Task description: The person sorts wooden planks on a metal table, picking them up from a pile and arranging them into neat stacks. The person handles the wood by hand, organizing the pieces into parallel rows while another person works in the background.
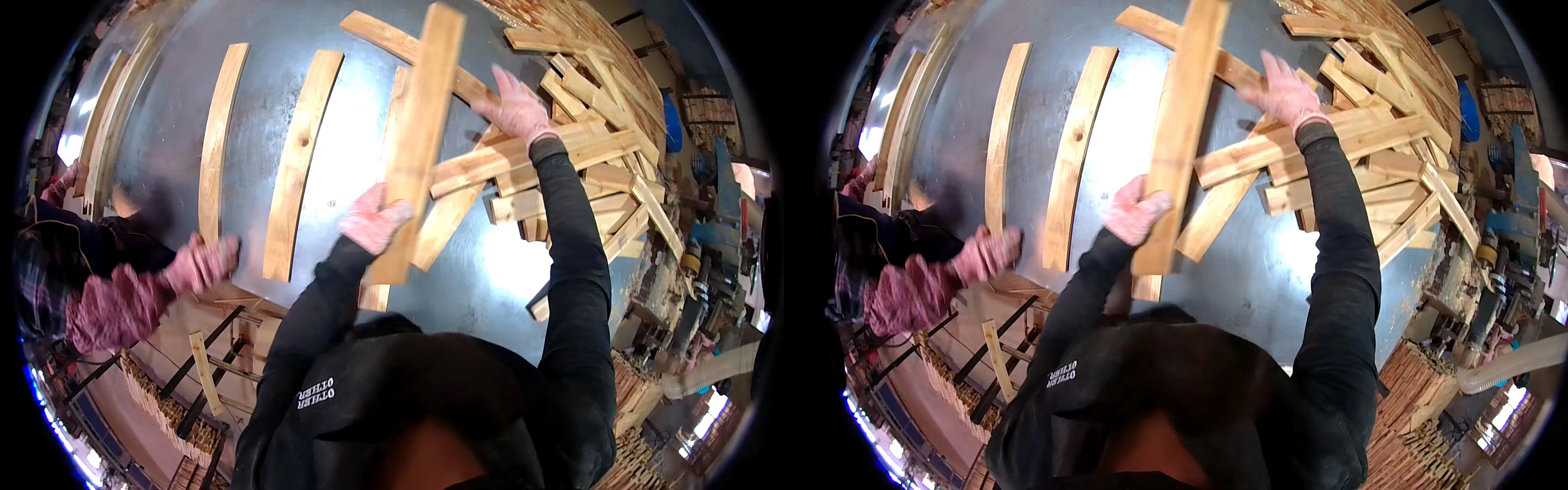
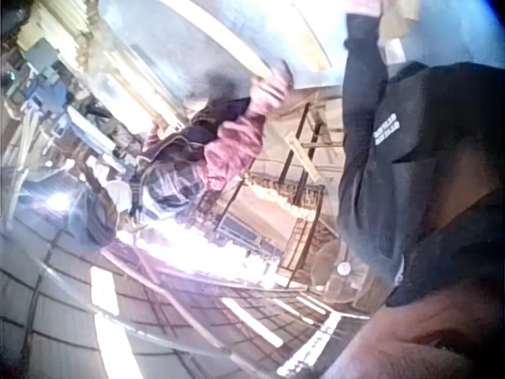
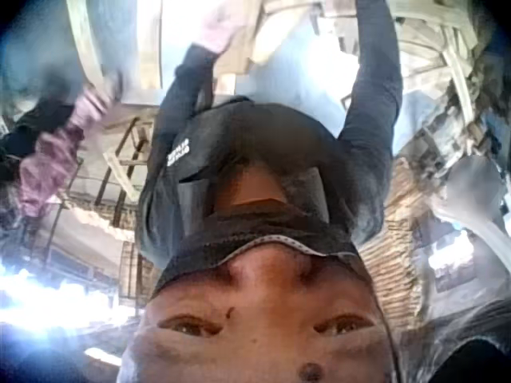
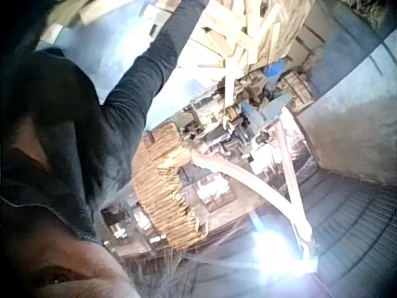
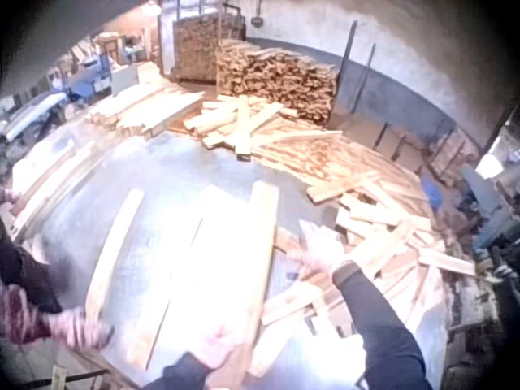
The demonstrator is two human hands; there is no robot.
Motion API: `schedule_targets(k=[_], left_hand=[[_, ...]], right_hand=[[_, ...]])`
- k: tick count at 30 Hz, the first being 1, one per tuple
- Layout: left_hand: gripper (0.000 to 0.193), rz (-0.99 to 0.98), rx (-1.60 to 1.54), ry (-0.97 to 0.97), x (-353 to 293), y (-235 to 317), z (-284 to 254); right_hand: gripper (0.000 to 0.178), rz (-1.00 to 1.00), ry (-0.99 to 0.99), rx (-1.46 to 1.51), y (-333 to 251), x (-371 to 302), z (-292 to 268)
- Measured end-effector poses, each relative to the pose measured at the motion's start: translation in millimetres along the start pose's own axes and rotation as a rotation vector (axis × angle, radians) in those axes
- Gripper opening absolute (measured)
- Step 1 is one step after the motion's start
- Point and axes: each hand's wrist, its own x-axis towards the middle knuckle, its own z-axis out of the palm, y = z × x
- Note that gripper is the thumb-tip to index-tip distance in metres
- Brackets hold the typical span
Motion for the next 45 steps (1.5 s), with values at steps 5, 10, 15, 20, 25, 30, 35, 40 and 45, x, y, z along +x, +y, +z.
schedule_targets(k=[5,10,15,20,25,30,35,40,45], left_hand=[[0.043,-0.214,1.123,0.444,-15,15,-37],[0.038,0.152,1.409,0.693,-33,-16,-84],[0.076,-0.405,1.422,0.482,-26,-8,-148],[0.074,-0.514,1.1,0.548,-20,6,-115],[0.061,-0.364,1.07,0.432,-15,2,-109],[0.085,-0.115,0.807,0.406,10,-51,-131],[0.09,-0.309,0.597,0.256,9,-43,-120],[0.059,-0.287,-0.141,0.098,-3,-35,-129],[0.066,-0.188,0.086,0.172,3,-28,-143]], right_hand=[[0.088,0.225,-0.084,-0.25,21,13,27],[0.067,0.169,-0.035,-0.155,41,17,30],[0.041,0.318,-0.146,0.644,63,1,28],[0.037,0.296,-0.447,1.98,-7,-83,26],[0.024,0.234,-0.348,1.993,-64,-121,97],[0.066,0.158,-0.338,0.41,-201,-161,122],[0.06,-0.318,-0.264,0.15,-202,-161,110],[0.087,-0.278,0.089,-0.476,-57,-108,82],[0.072,-0.39,-0.305,-0.582,-52,-85,44]])
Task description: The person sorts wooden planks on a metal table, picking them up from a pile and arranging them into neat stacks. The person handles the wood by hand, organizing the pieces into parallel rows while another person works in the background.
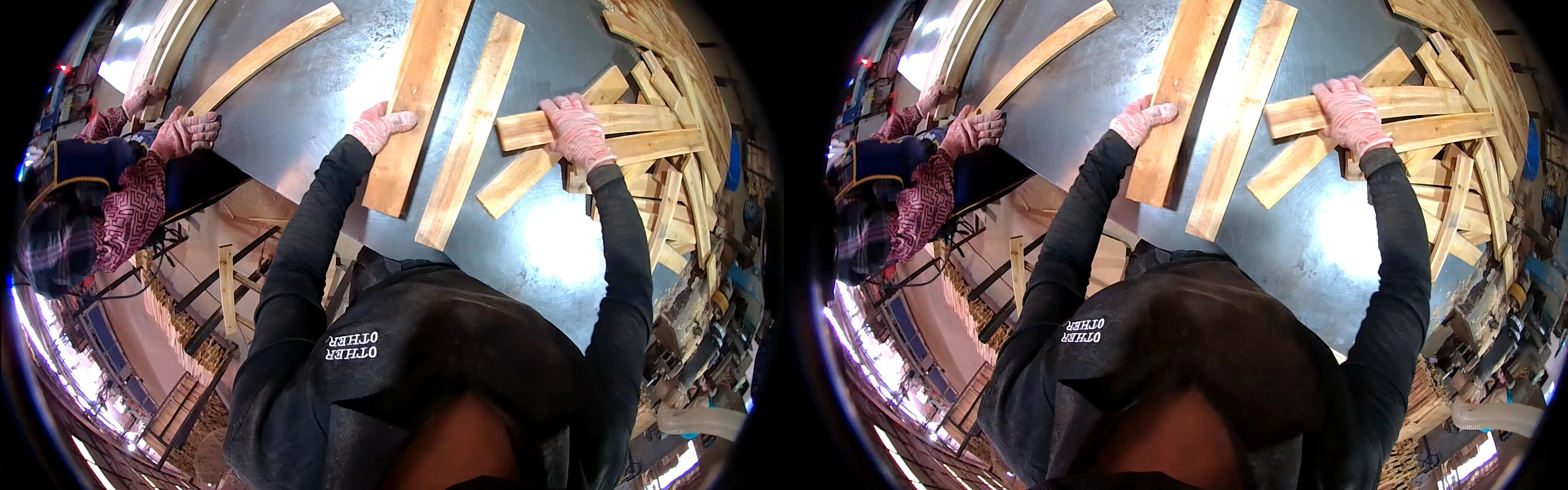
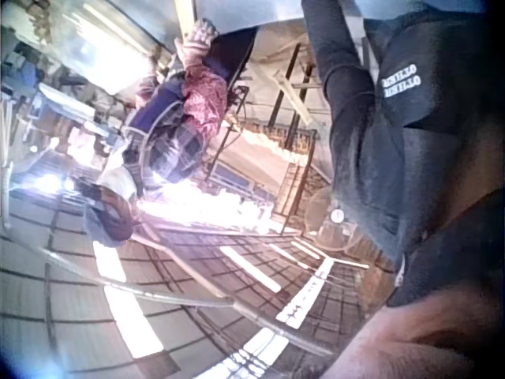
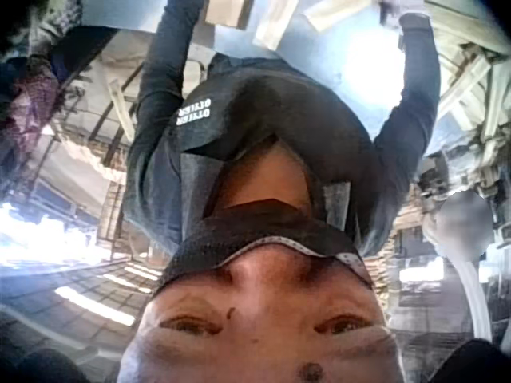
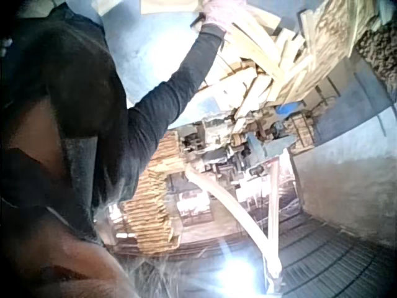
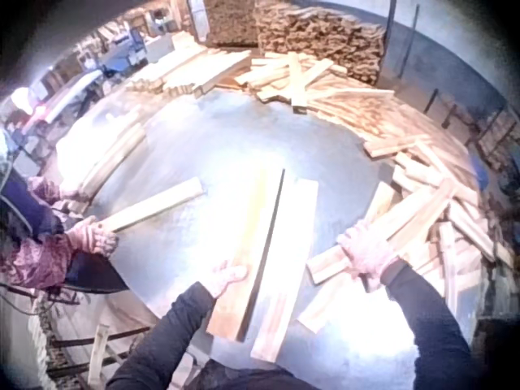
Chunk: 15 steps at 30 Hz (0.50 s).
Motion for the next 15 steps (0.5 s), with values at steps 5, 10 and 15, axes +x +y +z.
schedule_targets(k=[5,10,15], left_hand=[[0.064,0.036,0.168,-0.008,-12,5,-29],[0.032,-0.183,-0.486,-0.097,-31,14,25],[0.032,0.058,-0.123,-0.056,-24,-20,21]], right_hand=[[0.042,-0.33,0.598,0.133,-91,-9,-22],[0.05,-0.278,0.742,0.392,-212,8,-20],[0.088,0.456,0.636,0.814,-237,-5,38]])
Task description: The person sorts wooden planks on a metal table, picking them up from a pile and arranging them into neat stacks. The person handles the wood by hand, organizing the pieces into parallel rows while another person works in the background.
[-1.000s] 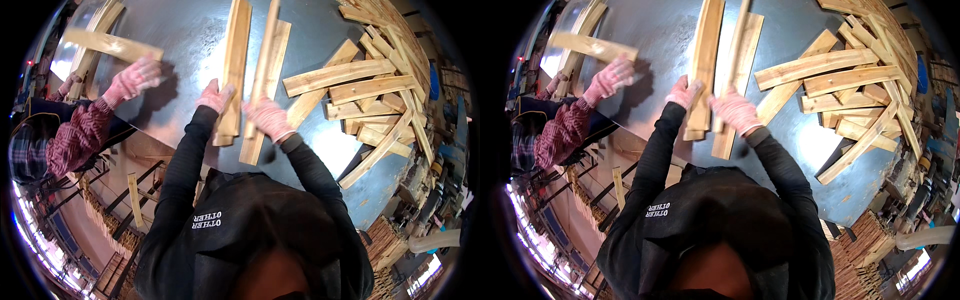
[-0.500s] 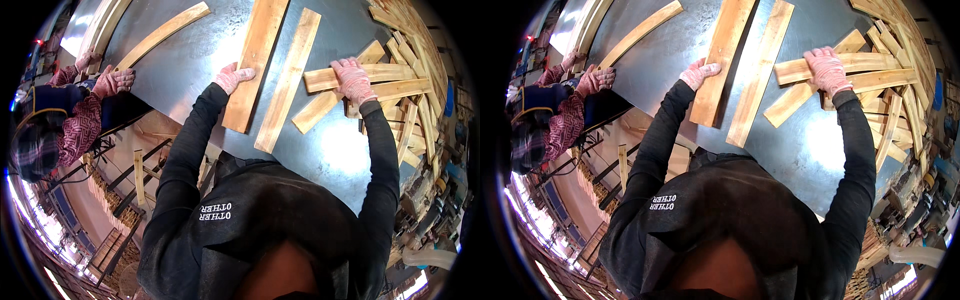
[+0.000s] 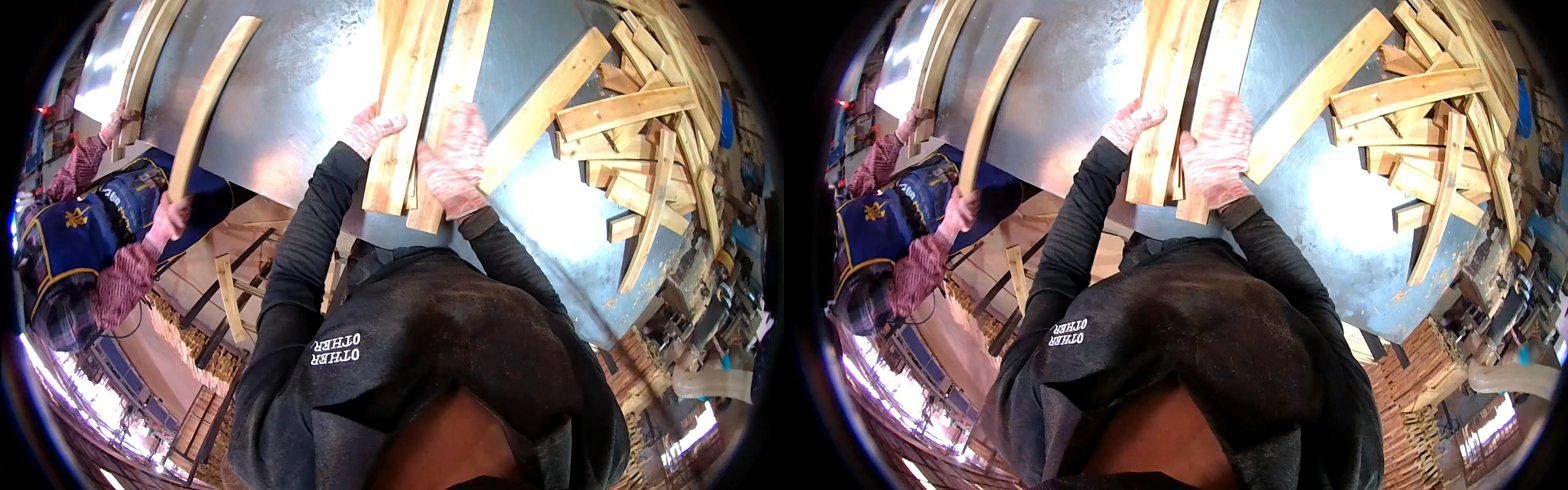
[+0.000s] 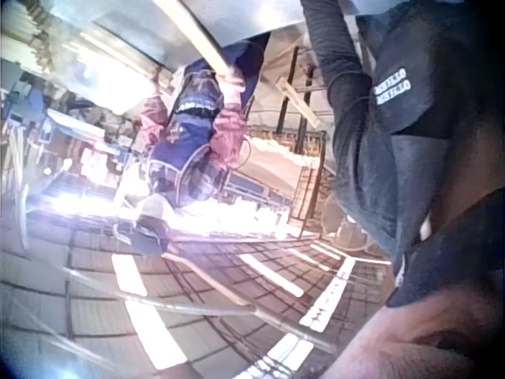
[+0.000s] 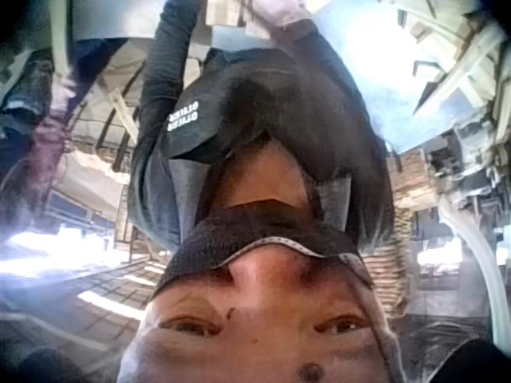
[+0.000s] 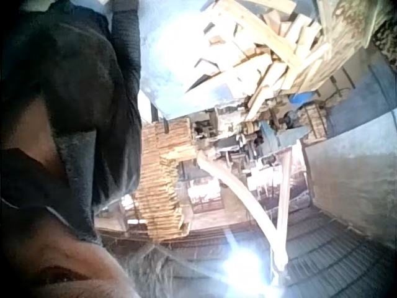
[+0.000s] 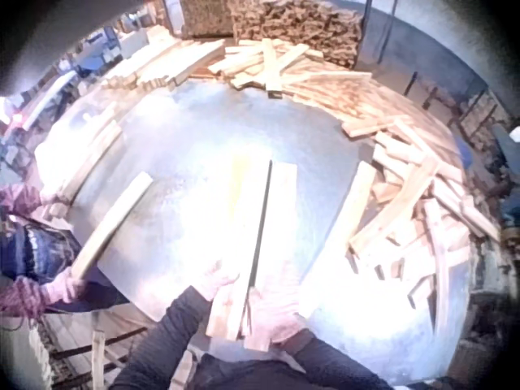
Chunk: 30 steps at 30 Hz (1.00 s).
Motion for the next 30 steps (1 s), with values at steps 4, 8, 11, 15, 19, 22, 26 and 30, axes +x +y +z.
schedule_targets(k=[4,8,11,15,19,22,26,30], left_hand=[[0.036,0.032,0.314,0.021,-7,20,-14],[0.063,-0.049,0.995,0.387,-43,76,-18],[0.09,-0.027,1.083,0.377,-44,58,-44],[0.114,0.06,1.256,0.37,-46,23,-23],[0.119,-0.065,1.289,0.44,-55,35,-21],[0.119,-0.17,1.422,0.48,-56,43,-8],[0.108,0.864,1.697,0.526,-47,35,25],[0.097,0.746,1.365,0.009,-39,2,152]], right_hand=[[0.116,0.06,-0.381,-0.201,5,-7,-6],[0.105,0.282,-0.244,-0.055,-2,7,10],[0.093,0.057,-0.07,0.113,-1,6,53],[0.062,0.011,-0.77,0.425,-45,42,4],[0.072,0.213,-0.036,-0.211,42,83,-44],[0.107,0.618,0.393,-0.358,137,119,-98],[0.113,0.896,0.377,-0.303,189,124,-123],[0.094,0.836,0.615,-0.004,195,98,-115]])
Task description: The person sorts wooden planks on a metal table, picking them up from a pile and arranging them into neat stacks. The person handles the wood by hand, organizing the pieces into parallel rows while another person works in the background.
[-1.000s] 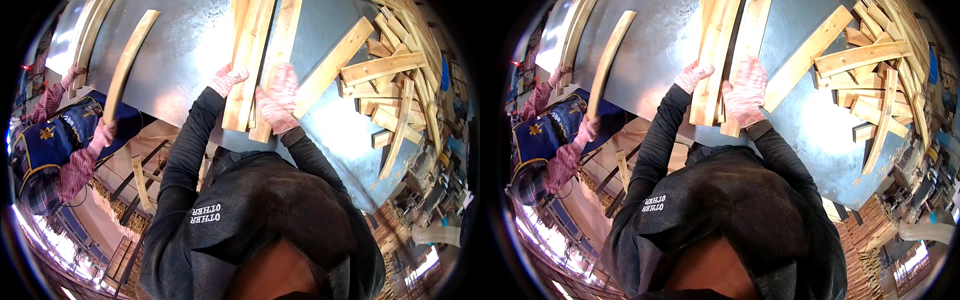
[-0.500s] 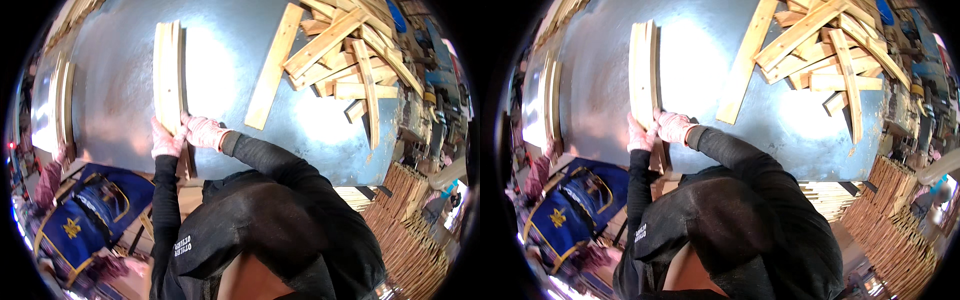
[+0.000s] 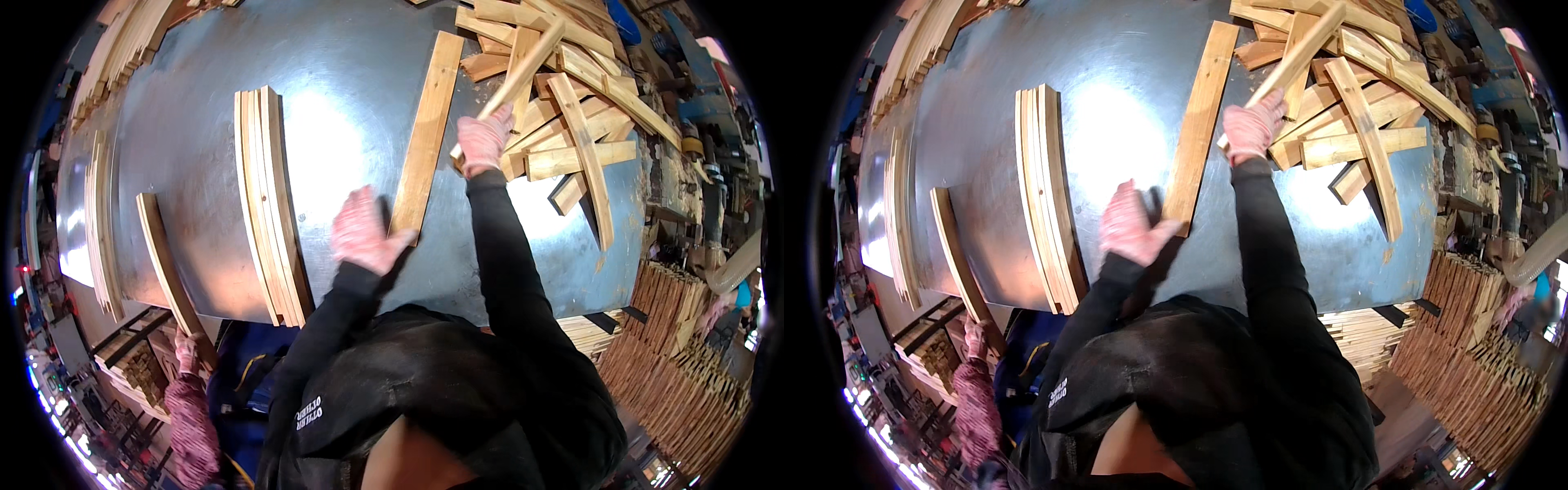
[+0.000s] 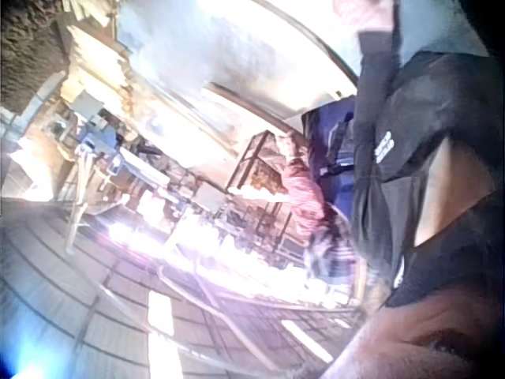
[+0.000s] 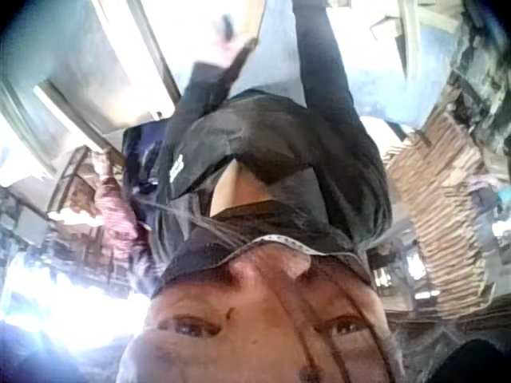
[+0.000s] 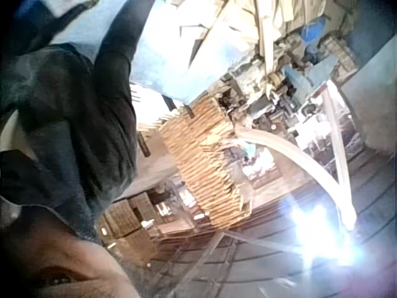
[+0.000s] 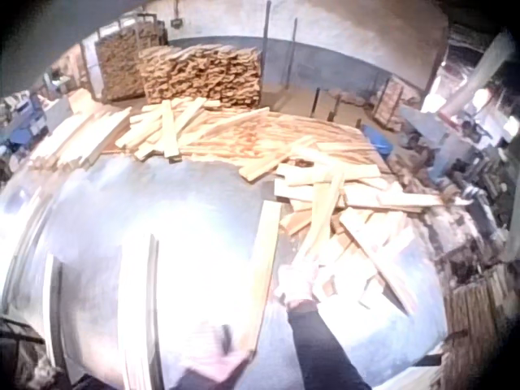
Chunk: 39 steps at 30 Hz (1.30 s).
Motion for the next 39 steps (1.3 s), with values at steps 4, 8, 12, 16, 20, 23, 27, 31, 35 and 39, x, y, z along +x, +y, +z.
schedule_targets(k=[4,8,12,16,20,23,27,31,35,39], left_hand=[[0.093,-0.1,0.151,-0.299,19,28,50],[0.09,-0.264,-0.015,-0.449,34,25,37],[0.078,-0.565,-2.102,-0.565,16,-34,18],[0.064,-0.795,-1.962,-0.383,-13,-15,-24],[0.052,-0.727,-1.263,-0.171,-51,-3,-14],[0.05,-0.714,-0.489,-0.132,-78,-12,-22],[0.062,-0.625,-0.166,0.026,-97,-57,-82],[0.1,-0.789,0.132,-0.092,-104,-110,-96],[0.126,-0.882,0.403,-0.341,-94,-90,-84],[0.119,-0.924,0.307,-0.298,-89,-90,-83]], right_hand=[[0.059,0.228,-0.724,1.382,37,-53,-55],[0.072,0.251,-0.926,1.433,53,-109,-96],[0.072,0.347,-1.036,1.563,59,-127,-94],[0.072,0.426,-1.067,1.467,48,-146,-76],[0.075,0.18,-1.062,0.951,33,-188,-45],[0.073,-0.3,-1.05,0.649,16,-228,-33],[0.069,-0.446,-1.334,0.195,-28,-268,-11],[0.067,-0.68,-1.455,-0.111,-71,-281,-2],[0.058,-0.756,-1.47,0.029,-61,-267,13],[0.051,-1.135,-1.182,-0.084,-77,-202,8]])
